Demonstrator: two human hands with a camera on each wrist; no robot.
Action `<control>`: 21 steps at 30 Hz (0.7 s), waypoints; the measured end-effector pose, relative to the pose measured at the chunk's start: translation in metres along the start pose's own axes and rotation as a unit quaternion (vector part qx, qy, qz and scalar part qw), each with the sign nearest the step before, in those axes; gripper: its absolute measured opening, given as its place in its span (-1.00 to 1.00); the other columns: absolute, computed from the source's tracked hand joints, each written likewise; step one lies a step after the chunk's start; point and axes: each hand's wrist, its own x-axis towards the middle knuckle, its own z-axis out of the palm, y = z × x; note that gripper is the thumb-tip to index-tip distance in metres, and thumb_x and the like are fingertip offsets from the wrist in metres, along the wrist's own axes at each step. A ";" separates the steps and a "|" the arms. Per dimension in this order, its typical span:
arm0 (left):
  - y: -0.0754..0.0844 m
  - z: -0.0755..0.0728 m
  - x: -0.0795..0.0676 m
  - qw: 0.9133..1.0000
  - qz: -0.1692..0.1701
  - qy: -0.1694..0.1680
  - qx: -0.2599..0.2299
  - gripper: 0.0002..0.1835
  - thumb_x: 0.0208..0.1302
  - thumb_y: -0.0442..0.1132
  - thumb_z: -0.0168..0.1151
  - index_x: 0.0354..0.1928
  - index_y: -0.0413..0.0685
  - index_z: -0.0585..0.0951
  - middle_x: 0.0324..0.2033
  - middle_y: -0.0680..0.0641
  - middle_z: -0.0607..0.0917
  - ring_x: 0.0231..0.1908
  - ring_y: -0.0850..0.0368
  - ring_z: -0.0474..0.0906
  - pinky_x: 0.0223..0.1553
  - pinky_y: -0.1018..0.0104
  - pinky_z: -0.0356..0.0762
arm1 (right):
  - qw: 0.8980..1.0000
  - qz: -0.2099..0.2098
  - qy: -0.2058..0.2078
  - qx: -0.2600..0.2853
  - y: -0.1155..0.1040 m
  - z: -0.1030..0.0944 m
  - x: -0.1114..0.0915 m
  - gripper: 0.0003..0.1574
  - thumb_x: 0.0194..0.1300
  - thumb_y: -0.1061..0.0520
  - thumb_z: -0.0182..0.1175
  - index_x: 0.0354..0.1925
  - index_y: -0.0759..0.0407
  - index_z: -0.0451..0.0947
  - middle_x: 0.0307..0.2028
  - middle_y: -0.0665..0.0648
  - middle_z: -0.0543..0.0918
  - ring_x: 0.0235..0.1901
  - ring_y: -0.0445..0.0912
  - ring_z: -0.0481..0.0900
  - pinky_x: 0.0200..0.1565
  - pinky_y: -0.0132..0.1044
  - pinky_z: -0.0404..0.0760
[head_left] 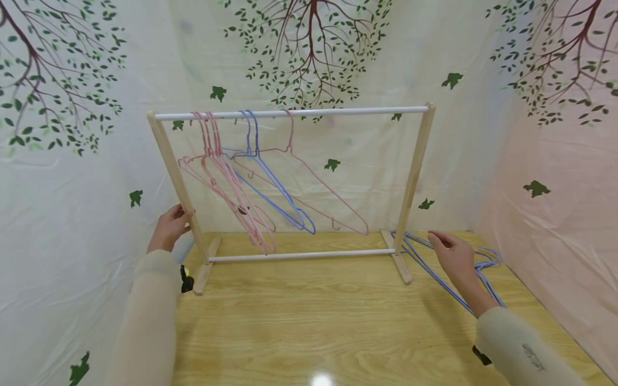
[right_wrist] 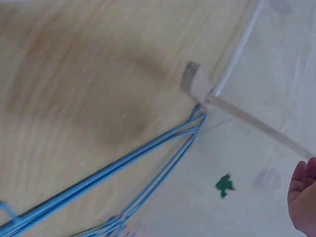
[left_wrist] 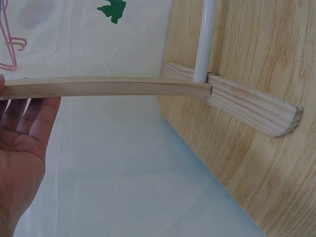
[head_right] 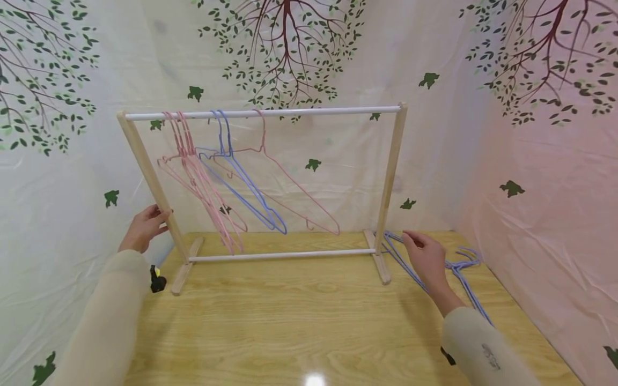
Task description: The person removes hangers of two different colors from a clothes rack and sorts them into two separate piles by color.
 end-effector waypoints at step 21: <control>-0.002 -0.002 0.006 1.000 0.008 -0.008 -0.004 -0.37 0.59 -0.14 -0.11 0.52 -0.31 0.05 0.38 -0.43 0.25 0.31 -0.26 0.26 0.33 -0.13 0.28 | 0.989 -0.099 -0.033 0.104 -0.133 0.068 0.042 -0.55 0.42 -0.05 0.22 0.06 0.25 0.67 -0.08 0.23 0.71 -0.19 -0.21 0.56 -0.18 -0.48 0.53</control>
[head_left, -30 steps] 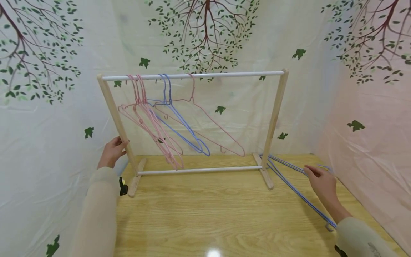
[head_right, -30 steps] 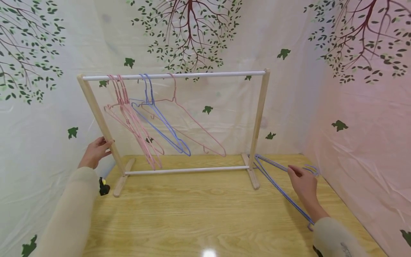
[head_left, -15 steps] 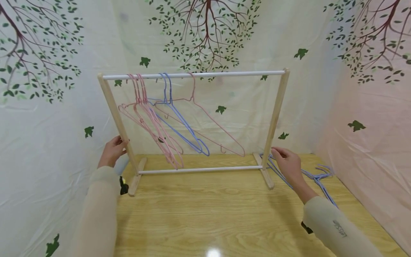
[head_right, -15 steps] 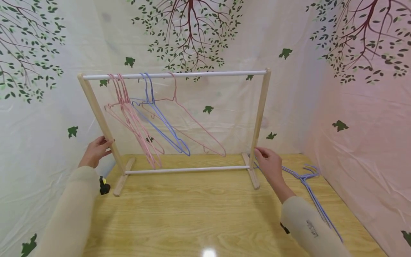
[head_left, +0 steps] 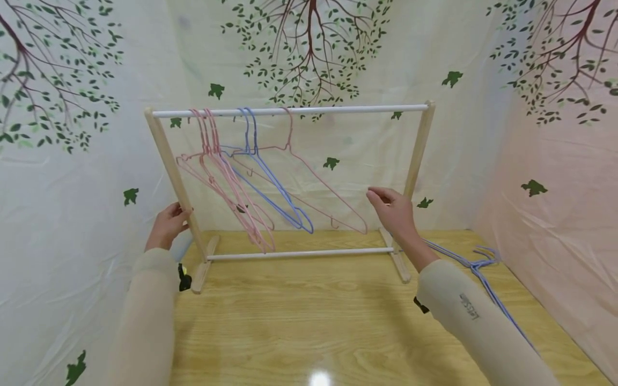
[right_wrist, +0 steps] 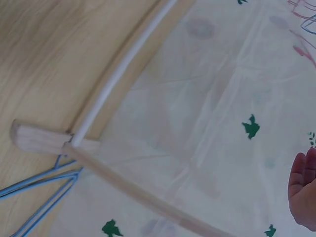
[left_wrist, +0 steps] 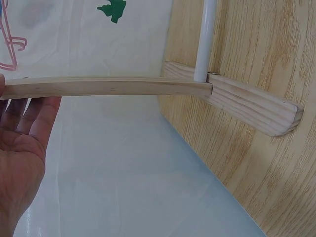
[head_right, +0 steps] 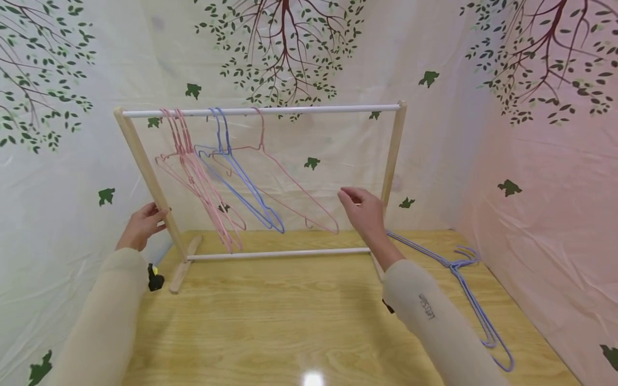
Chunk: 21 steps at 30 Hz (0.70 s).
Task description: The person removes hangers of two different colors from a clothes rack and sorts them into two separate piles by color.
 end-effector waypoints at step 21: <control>0.001 -0.005 -0.002 1.000 -0.008 -0.011 0.009 -0.37 0.59 -0.12 -0.10 0.53 -0.25 0.06 0.41 -0.39 0.24 0.36 -0.30 0.21 0.33 -0.17 0.27 | 0.998 -0.016 -0.052 -0.019 -0.055 0.053 0.004 -0.61 0.32 0.04 0.34 0.02 0.24 0.70 -0.16 0.17 0.73 -0.22 -0.01 0.68 -0.22 -0.25 0.65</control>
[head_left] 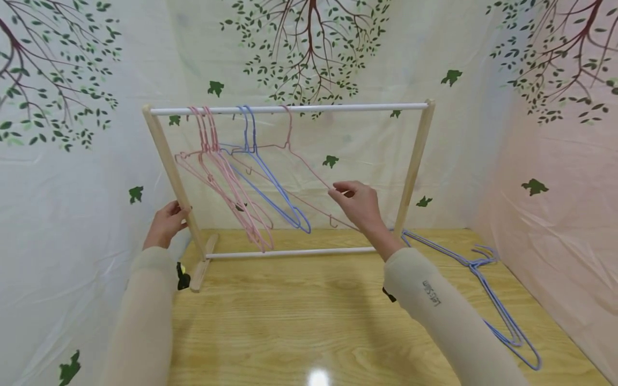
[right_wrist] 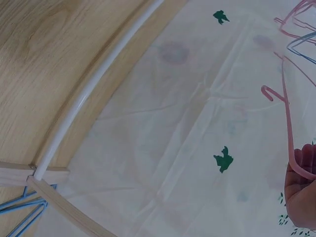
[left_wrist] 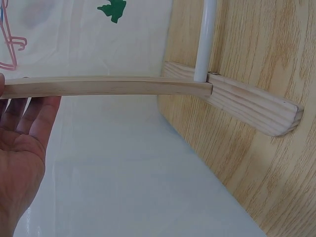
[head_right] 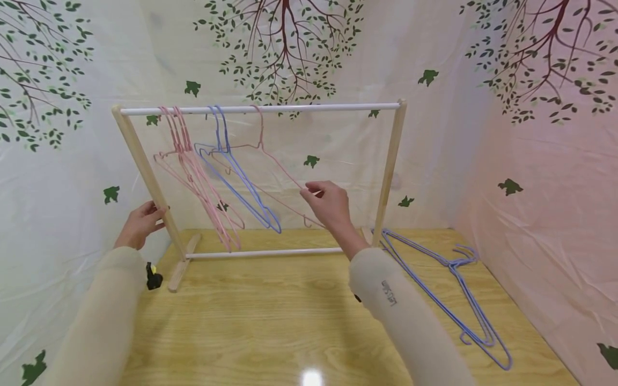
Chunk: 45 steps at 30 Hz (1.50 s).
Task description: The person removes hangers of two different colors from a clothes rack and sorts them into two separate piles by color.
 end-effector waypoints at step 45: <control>-0.005 0.006 -0.007 1.000 0.008 0.010 0.001 -0.36 0.60 -0.10 -0.12 0.55 -0.21 0.03 0.43 -0.37 0.20 0.38 -0.30 0.17 0.34 -0.16 0.25 | 0.980 -0.046 0.157 0.117 0.036 -0.051 -0.015 -0.79 0.27 0.19 0.37 -0.20 0.35 0.76 -0.43 -0.02 0.68 -0.49 -0.34 0.54 -0.46 -0.55 0.55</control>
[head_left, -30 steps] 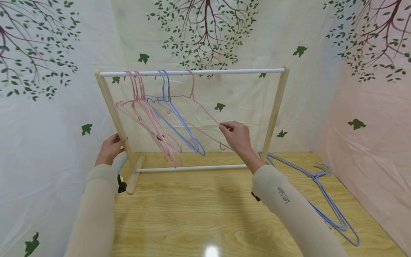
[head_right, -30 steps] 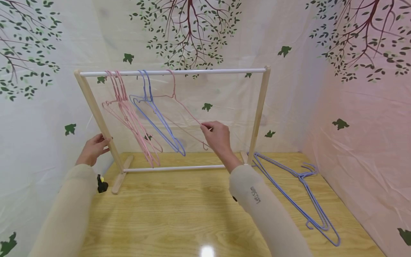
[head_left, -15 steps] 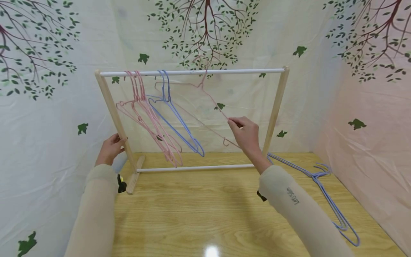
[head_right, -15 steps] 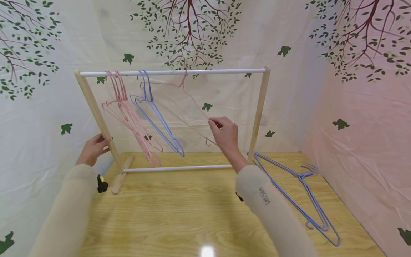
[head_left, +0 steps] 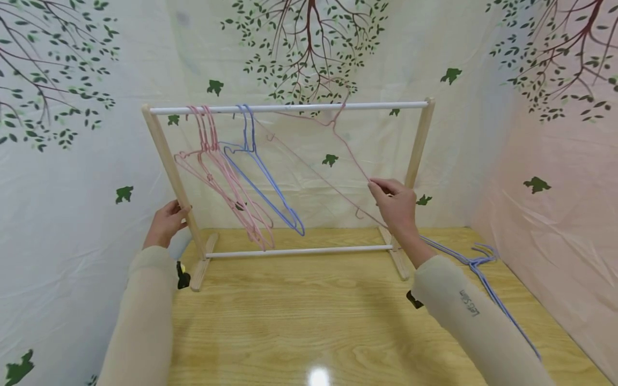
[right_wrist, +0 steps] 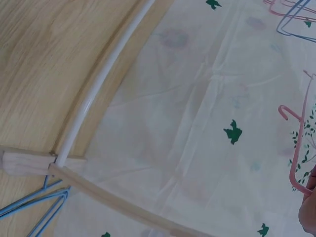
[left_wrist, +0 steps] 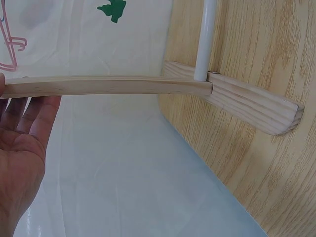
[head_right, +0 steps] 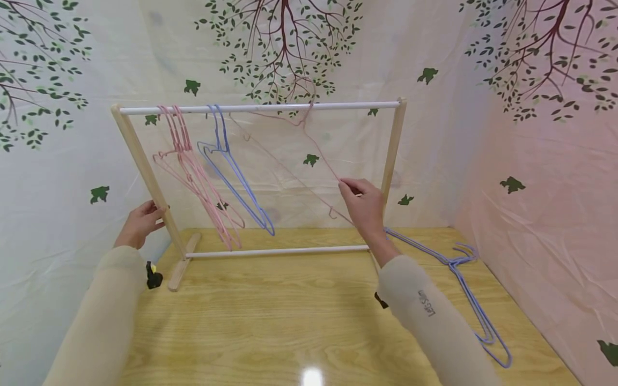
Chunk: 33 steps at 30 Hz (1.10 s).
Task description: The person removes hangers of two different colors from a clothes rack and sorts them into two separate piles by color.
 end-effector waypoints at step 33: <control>0.003 0.002 -0.002 1.000 -0.011 0.013 0.009 -0.38 0.60 -0.13 -0.12 0.54 -0.22 0.06 0.42 -0.37 0.22 0.36 -0.28 0.21 0.34 -0.16 0.26 | 0.979 0.070 -0.123 -0.146 0.068 -0.118 -0.081 -0.65 0.40 0.07 0.27 -0.06 0.34 0.72 -0.33 0.15 0.70 -0.52 -0.24 0.55 -0.61 -0.42 0.50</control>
